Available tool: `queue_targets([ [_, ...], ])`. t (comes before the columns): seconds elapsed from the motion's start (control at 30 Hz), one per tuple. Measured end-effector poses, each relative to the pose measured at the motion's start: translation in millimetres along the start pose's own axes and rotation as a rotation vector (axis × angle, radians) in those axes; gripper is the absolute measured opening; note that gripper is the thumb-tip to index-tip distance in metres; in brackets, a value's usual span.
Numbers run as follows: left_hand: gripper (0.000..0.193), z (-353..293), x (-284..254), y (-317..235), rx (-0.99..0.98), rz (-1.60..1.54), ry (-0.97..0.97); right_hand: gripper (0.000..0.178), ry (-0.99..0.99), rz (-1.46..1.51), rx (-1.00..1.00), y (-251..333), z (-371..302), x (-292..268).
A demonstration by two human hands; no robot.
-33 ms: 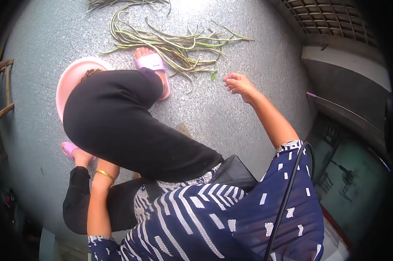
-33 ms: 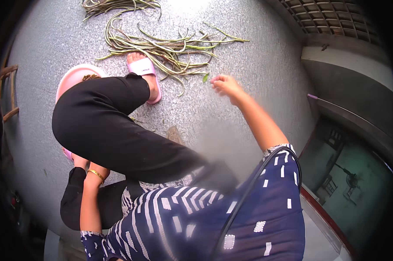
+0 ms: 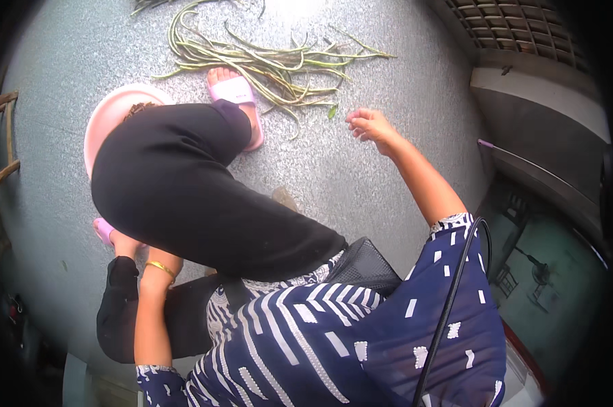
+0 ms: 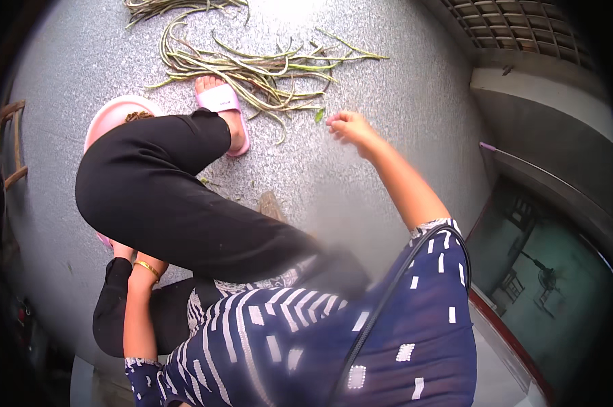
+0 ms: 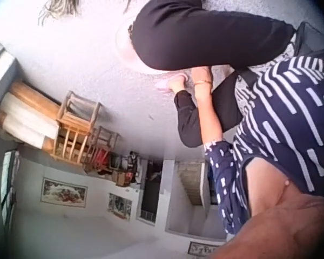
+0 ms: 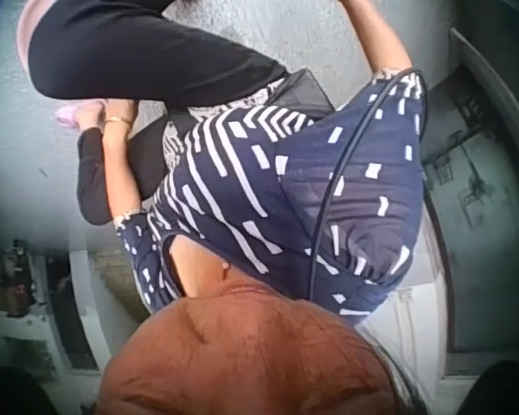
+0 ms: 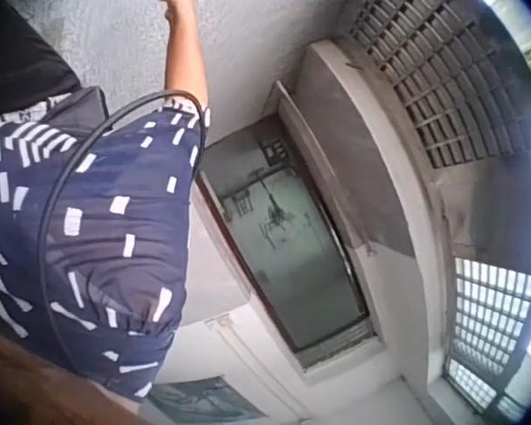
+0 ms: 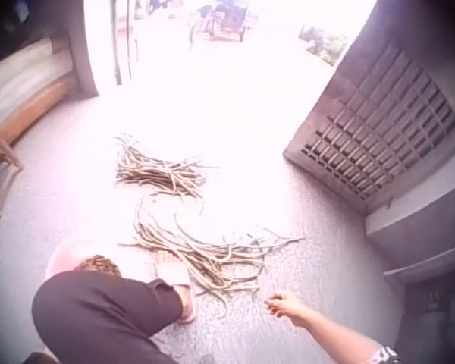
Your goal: The person is sitting on the floor, shelling yardlong beans into a pink plastic bowl.
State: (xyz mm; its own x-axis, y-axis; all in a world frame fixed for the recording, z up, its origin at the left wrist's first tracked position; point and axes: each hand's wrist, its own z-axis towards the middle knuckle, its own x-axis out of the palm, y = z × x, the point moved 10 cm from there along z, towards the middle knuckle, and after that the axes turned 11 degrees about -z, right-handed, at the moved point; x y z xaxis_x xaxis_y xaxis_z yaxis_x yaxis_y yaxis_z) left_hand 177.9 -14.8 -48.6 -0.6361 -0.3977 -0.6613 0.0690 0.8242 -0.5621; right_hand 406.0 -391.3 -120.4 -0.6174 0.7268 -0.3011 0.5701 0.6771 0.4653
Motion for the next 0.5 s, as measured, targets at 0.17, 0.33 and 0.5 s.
queue_targets([
  [0.17,0.024,-6.6,32.9,32.1,-0.15,-0.112,0.178,0.012,0.009,-0.092,-0.004,-11.6,18.6,-0.9],
  [0.33,0.028,-25.2,-1.0,20.2,-0.202,-0.15,0.02,0.017,-0.026,-0.501,-0.255,57.1,75.8,66.2],
  [0.5,0.027,-7.7,-23.6,4.6,-0.129,-0.114,0.023,0.021,-0.338,-0.855,-0.66,133.2,88.3,113.9],
])
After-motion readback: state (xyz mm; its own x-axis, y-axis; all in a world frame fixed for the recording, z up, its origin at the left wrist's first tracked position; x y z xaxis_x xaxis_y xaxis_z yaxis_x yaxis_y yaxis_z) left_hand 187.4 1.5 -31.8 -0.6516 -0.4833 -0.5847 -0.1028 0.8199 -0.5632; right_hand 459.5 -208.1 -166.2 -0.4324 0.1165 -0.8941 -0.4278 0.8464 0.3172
